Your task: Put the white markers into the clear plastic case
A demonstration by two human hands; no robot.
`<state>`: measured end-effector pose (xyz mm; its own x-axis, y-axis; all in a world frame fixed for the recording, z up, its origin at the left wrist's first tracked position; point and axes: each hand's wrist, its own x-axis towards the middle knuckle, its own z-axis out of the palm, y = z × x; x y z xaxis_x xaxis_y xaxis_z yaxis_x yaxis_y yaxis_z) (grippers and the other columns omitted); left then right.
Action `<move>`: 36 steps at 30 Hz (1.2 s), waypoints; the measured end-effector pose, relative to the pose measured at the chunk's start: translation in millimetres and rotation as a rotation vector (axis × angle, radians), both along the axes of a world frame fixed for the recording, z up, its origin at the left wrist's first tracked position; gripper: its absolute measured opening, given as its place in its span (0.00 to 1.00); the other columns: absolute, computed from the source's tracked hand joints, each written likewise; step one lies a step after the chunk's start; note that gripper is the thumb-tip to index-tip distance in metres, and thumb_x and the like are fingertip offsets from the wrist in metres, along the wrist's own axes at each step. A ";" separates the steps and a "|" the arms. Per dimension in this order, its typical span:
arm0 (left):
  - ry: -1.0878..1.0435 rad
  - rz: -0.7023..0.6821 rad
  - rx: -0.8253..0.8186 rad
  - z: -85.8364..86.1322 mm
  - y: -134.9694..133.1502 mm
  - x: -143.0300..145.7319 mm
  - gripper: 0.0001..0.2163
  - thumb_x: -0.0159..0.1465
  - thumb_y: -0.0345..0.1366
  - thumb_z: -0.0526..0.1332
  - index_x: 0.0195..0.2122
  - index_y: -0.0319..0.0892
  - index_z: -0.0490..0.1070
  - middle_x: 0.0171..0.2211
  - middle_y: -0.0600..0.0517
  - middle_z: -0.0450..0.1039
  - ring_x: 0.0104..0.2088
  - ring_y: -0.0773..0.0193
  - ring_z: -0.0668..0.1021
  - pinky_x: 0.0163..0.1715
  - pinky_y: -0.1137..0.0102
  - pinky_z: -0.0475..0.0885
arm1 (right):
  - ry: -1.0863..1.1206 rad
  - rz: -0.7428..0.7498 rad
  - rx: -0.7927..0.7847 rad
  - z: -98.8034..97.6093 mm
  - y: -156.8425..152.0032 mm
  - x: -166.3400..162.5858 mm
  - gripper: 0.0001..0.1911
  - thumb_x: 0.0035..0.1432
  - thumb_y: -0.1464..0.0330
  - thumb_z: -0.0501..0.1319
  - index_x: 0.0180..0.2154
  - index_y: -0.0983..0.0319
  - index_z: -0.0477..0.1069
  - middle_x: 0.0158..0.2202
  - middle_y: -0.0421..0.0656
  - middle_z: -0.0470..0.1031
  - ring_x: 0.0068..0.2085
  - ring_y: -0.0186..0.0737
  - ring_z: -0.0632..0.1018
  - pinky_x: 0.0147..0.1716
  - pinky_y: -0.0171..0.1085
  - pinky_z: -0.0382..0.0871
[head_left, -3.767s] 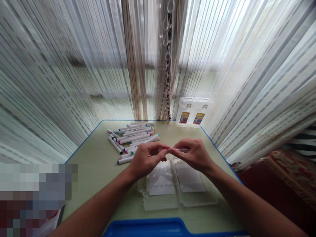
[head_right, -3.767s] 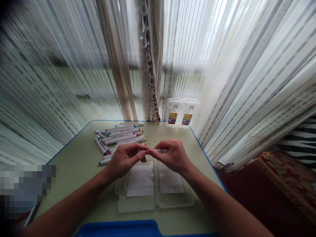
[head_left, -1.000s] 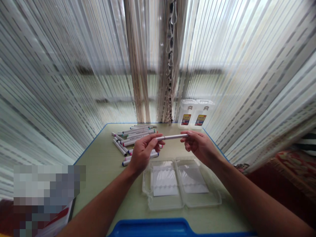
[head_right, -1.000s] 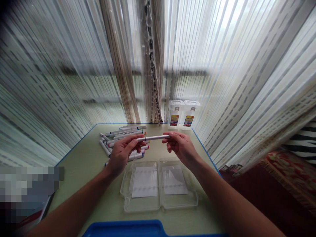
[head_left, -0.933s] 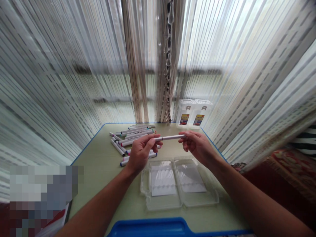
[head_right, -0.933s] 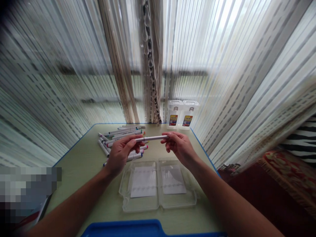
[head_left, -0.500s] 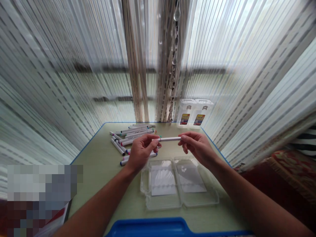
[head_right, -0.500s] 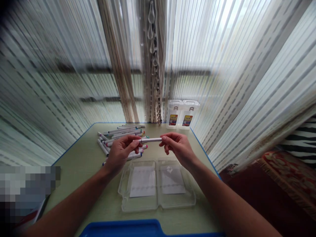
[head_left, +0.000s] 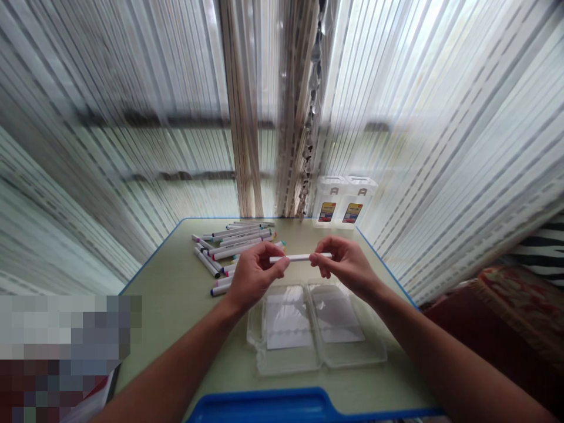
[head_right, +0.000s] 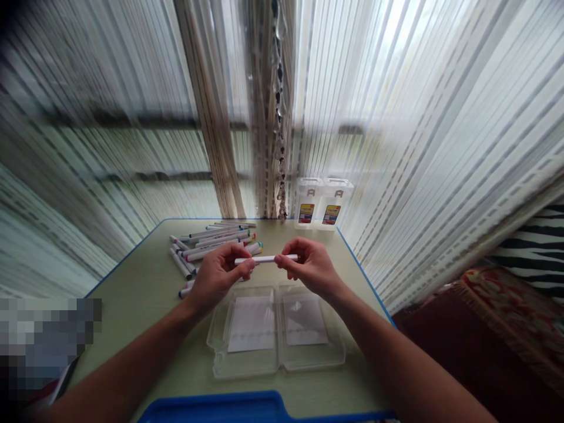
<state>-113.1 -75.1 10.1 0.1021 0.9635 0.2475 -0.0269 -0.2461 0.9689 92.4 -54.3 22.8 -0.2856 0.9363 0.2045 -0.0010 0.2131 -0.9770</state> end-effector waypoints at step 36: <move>-0.230 0.052 -0.087 2.5 7.4 -6.7 0.09 0.56 0.36 0.68 0.35 0.36 0.77 0.22 0.52 0.75 0.20 0.68 0.74 0.25 0.73 0.71 | 0.227 0.058 -0.111 -1.8 1.6 3.3 0.12 0.54 0.63 0.68 0.38 0.64 0.81 0.26 0.45 0.79 0.17 0.26 0.63 0.15 0.31 0.50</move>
<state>-119.8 -67.7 12.6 0.0028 0.9847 0.1740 -0.2384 -0.1684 0.9565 95.7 -52.7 21.0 -0.2978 0.9401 0.1661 -0.2324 0.0974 -0.9677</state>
